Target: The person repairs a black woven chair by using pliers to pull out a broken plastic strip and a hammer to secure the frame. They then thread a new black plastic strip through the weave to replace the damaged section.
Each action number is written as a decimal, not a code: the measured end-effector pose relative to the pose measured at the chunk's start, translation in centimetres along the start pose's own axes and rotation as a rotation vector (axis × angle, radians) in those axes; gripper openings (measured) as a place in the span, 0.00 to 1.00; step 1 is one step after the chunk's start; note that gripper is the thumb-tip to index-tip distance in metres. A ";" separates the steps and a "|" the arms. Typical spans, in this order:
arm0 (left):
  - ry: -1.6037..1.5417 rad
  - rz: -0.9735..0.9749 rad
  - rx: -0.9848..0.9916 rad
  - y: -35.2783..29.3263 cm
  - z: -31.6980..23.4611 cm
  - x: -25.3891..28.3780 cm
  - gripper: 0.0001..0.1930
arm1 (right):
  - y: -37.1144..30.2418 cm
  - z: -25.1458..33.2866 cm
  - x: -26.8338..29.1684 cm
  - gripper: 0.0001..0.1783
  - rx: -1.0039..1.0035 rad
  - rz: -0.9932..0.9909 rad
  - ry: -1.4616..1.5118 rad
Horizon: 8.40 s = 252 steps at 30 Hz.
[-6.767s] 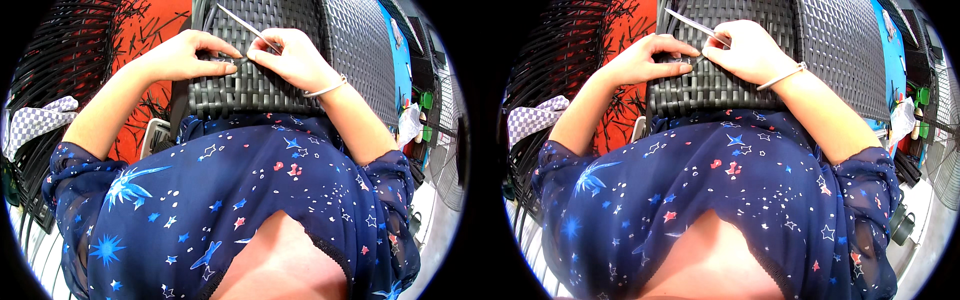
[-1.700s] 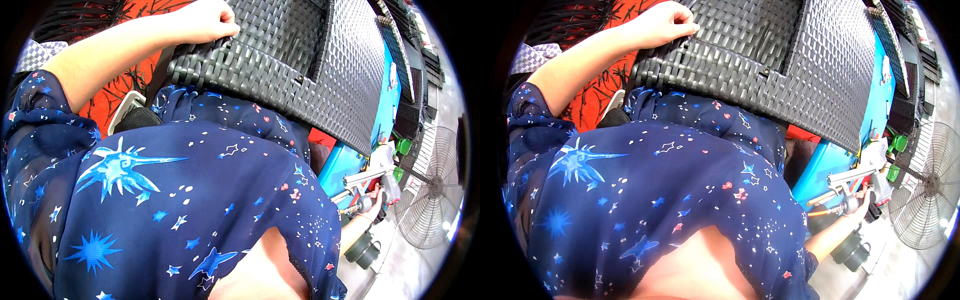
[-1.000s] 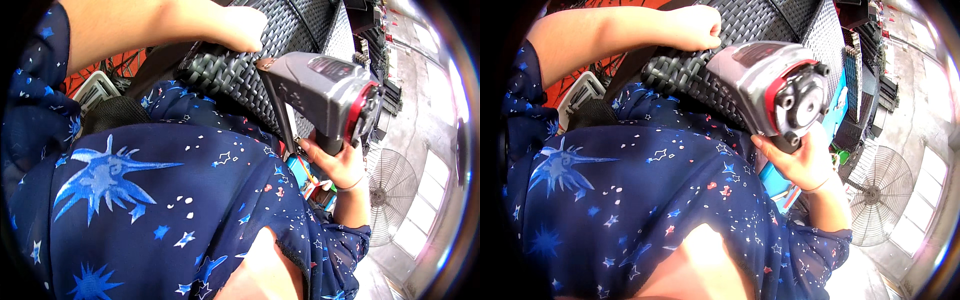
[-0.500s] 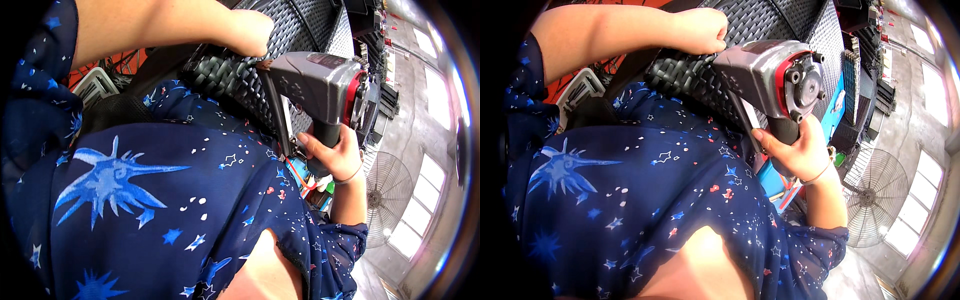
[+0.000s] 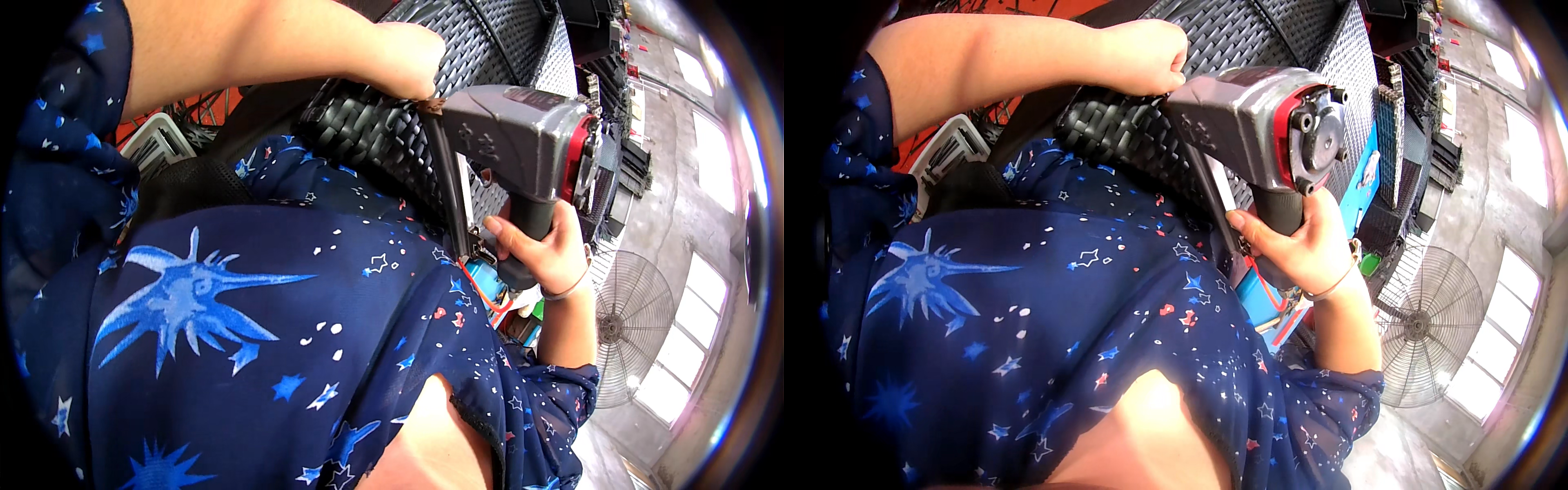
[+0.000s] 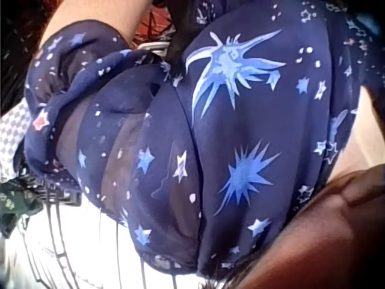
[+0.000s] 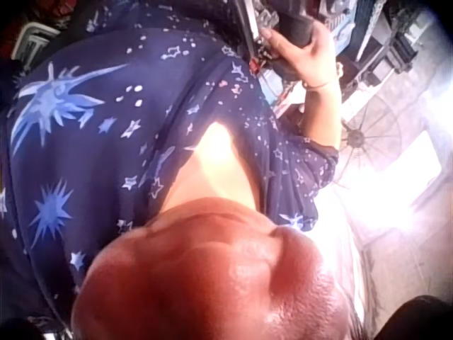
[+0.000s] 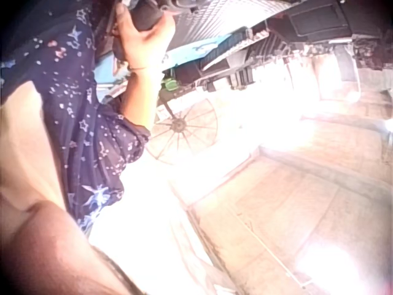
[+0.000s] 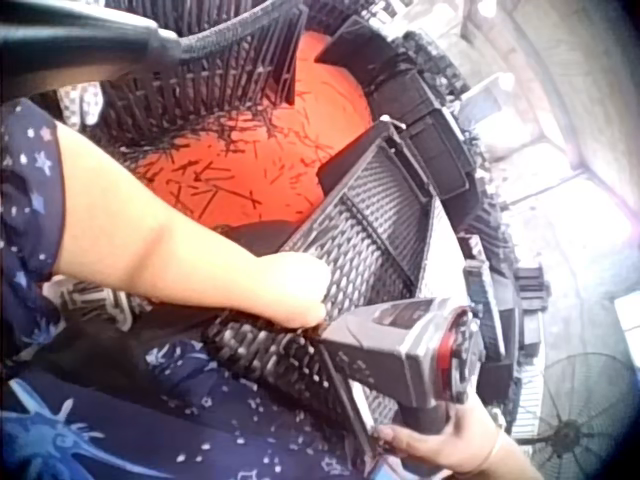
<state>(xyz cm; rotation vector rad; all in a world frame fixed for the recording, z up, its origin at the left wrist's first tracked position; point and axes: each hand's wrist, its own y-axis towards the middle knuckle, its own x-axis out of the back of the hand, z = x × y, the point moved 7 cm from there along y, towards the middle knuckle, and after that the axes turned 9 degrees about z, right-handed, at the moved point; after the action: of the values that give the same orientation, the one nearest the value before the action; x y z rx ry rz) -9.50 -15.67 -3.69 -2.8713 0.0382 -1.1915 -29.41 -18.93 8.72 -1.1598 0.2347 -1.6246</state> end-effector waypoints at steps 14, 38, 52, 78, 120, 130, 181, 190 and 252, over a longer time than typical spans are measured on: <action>-0.015 0.017 0.036 -0.1 0.4 0.0 0.10 | 0.1 0.1 -0.1 0.21 -0.034 0.028 -0.041; -0.083 0.022 0.047 -0.7 -0.2 0.3 0.11 | 0.6 2.4 0.2 0.11 0.228 0.054 -0.250; -0.114 0.036 0.114 -0.4 0.2 -0.1 0.11 | 1.6 1.3 0.3 0.12 0.012 0.175 0.008; -0.346 0.110 0.172 -0.5 1.1 -0.9 0.20 | -8.5 -7.7 3.1 0.27 0.185 -0.334 0.560; -0.622 0.006 0.282 -2.1 0.0 3.6 0.26 | -32.3 -55.6 9.0 0.35 -1.072 -1.101 -0.044; -0.438 -0.055 0.241 -3.0 -3.4 5.6 0.26 | -13.6 -61.0 15.0 0.63 -1.176 -0.653 -0.034; -0.608 -0.020 0.074 -1.1 -9.4 2.7 0.22 | -2.6 -3.9 2.8 0.27 0.710 -0.554 -0.479; -0.617 -0.022 0.079 -0.6 -10.4 3.0 0.21 | -2.1 -4.2 3.4 0.26 0.743 -0.519 -0.525; -0.064 -0.479 0.161 -12.4 -8.4 4.9 0.26 | -13.6 -59.7 29.2 0.34 -0.211 -1.140 -0.155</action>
<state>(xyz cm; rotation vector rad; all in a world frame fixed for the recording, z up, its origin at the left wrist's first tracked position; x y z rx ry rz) -11.83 -3.66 6.18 -2.8522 -0.7485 -1.0894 -82.65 -60.70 3.76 -1.7245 -0.4642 -2.4900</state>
